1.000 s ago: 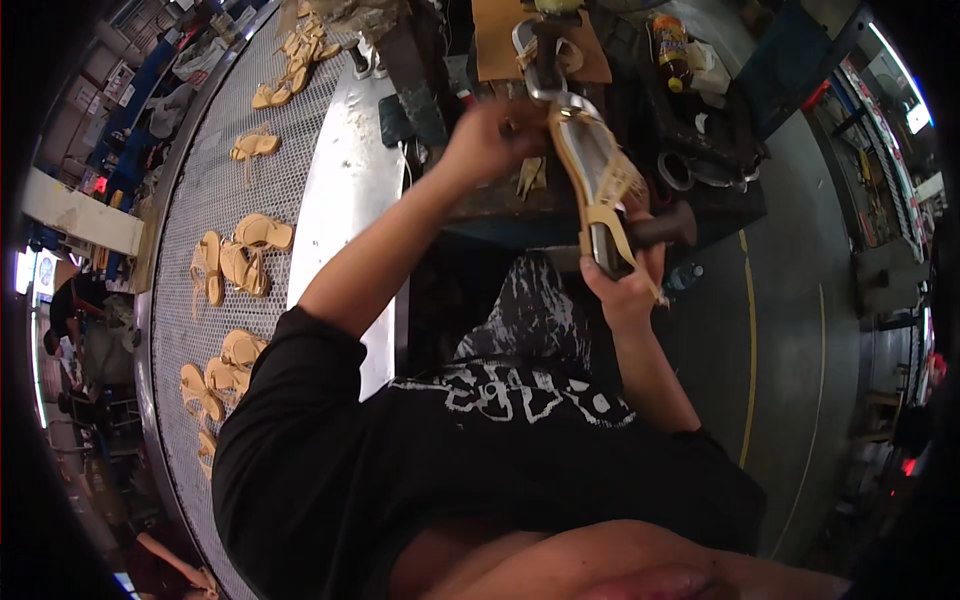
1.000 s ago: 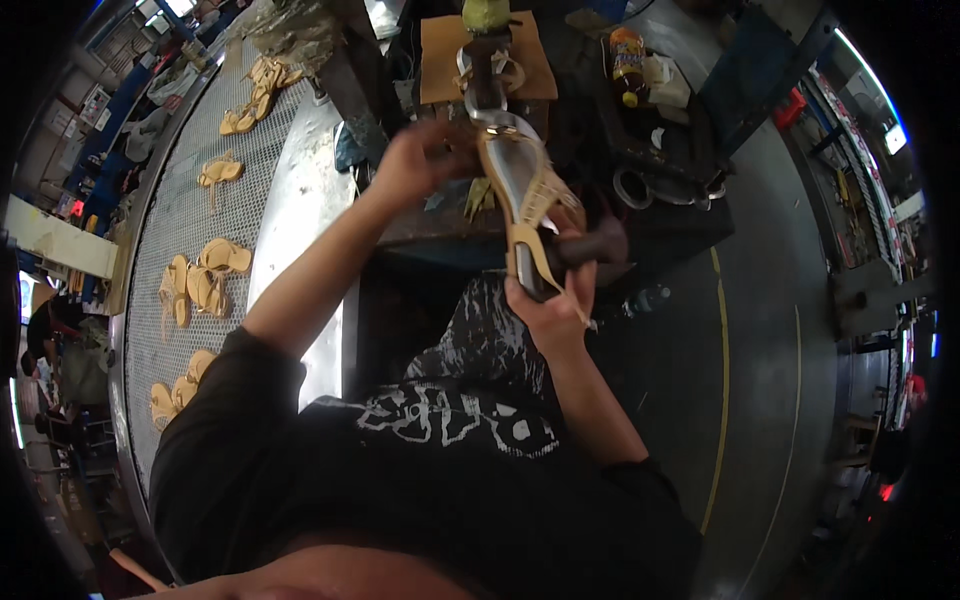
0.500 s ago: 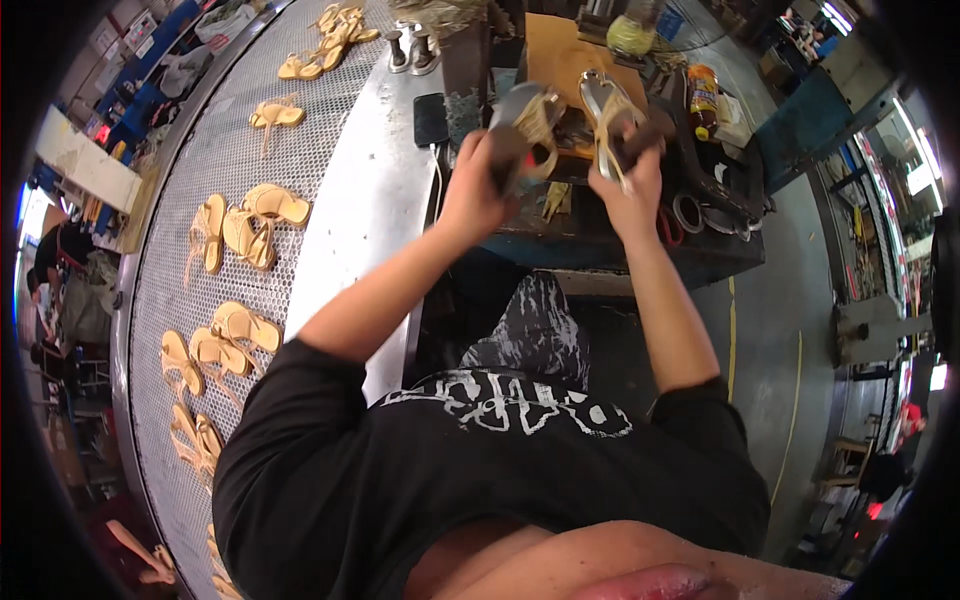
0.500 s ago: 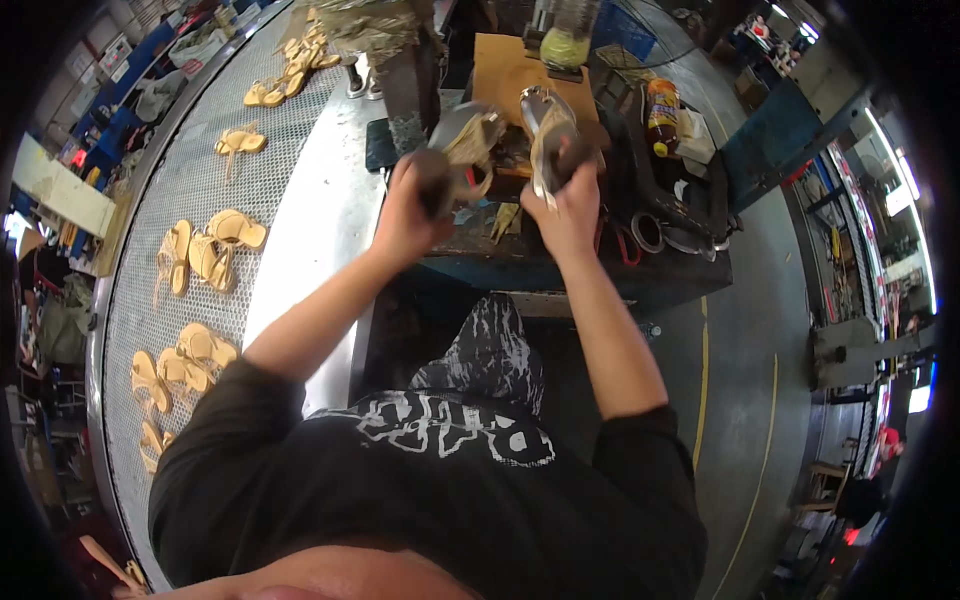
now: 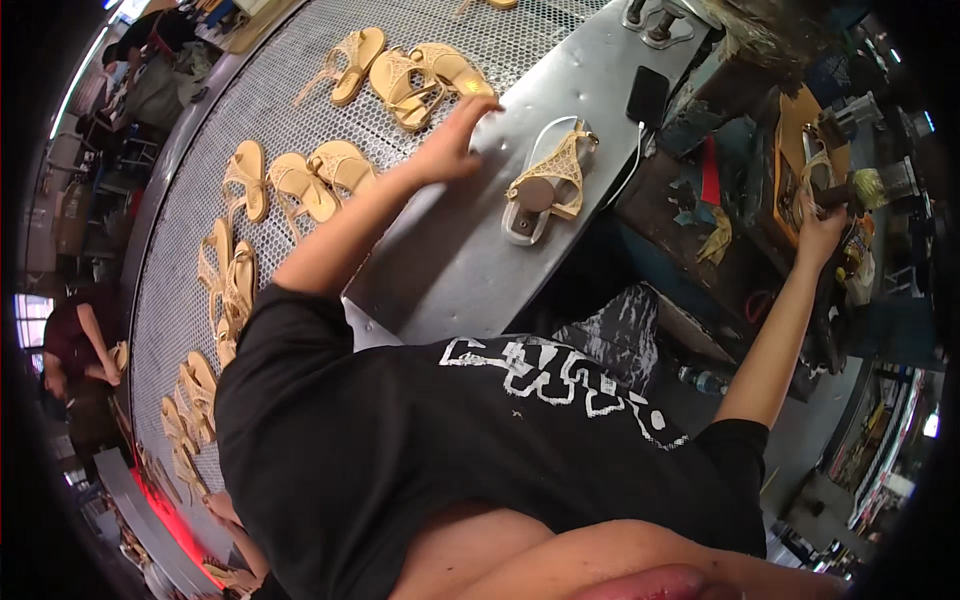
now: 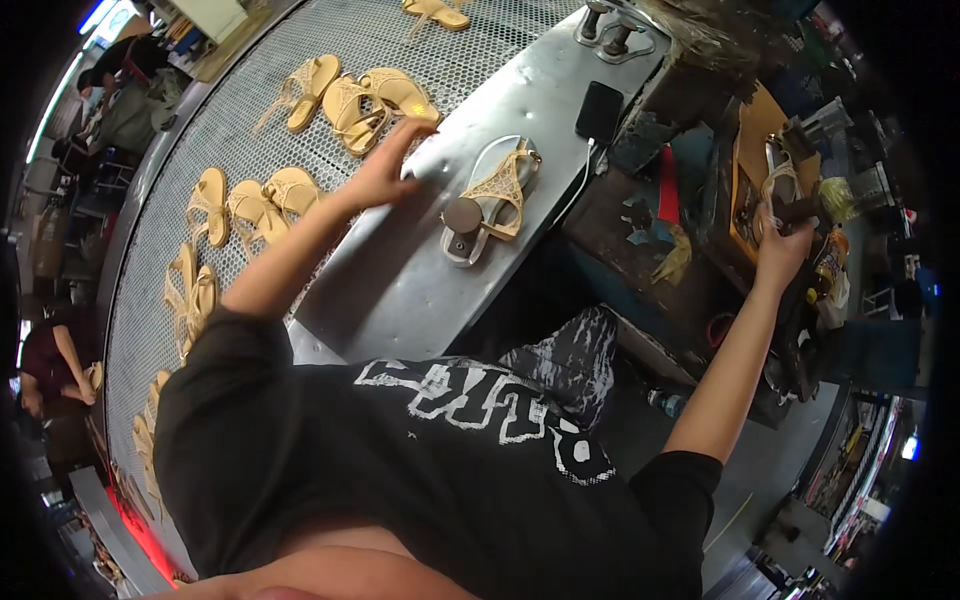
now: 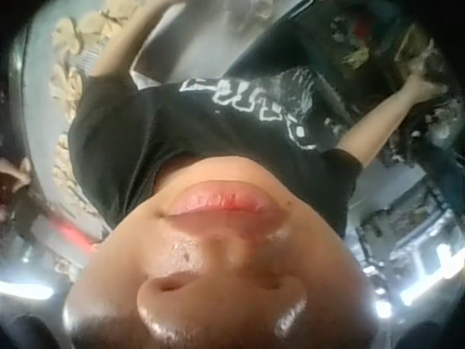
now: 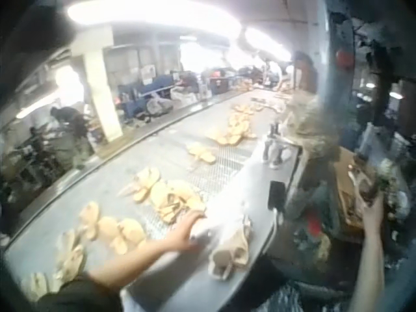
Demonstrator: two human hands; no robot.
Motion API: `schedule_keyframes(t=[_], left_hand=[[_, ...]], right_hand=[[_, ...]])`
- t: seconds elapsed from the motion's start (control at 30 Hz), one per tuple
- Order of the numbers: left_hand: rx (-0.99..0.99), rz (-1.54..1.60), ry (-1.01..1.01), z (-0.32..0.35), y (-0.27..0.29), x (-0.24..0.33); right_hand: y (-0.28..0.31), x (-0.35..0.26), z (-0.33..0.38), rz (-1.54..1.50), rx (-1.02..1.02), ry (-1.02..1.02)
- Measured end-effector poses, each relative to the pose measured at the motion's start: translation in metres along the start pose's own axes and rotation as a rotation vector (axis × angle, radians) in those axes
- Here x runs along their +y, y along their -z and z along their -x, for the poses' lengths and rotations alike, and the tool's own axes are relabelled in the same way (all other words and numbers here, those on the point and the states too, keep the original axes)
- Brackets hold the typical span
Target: The person repeatedly picks up sandals from a conveyor belt, stretches each one onto a shoe last by hand, and presses them at a machine workstation.
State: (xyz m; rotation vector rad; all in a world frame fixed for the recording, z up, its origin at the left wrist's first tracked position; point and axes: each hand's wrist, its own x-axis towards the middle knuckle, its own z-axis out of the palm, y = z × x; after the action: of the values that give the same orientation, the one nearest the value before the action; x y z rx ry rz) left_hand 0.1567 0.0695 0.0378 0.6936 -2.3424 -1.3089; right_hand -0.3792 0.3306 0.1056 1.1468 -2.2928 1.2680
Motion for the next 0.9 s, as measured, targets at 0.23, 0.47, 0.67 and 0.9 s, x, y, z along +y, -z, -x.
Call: schedule_keyframes(t=[0.23, 0.47, 0.67, 0.9], left_hand=[[-0.423, -1.154, -0.227, -0.116, 0.051, -0.076], [0.627, -0.173, -0.342, -0.106, 0.164, 0.007], [0.435, 0.192, -0.016, 0.033, 0.060, 0.091], [-0.511, 1.520, 0.230, 0.057, -0.109, 0.154]], right_hand=[[0.008, -0.024, 0.004, 0.312, -0.001, 0.042], [-0.018, -0.005, 0.006, 0.311, 0.046, 0.083], [-0.027, -0.069, 0.087, 0.022, 0.149, 0.010], [-0.022, -0.239, 0.239, -0.834, -0.161, -0.283]])
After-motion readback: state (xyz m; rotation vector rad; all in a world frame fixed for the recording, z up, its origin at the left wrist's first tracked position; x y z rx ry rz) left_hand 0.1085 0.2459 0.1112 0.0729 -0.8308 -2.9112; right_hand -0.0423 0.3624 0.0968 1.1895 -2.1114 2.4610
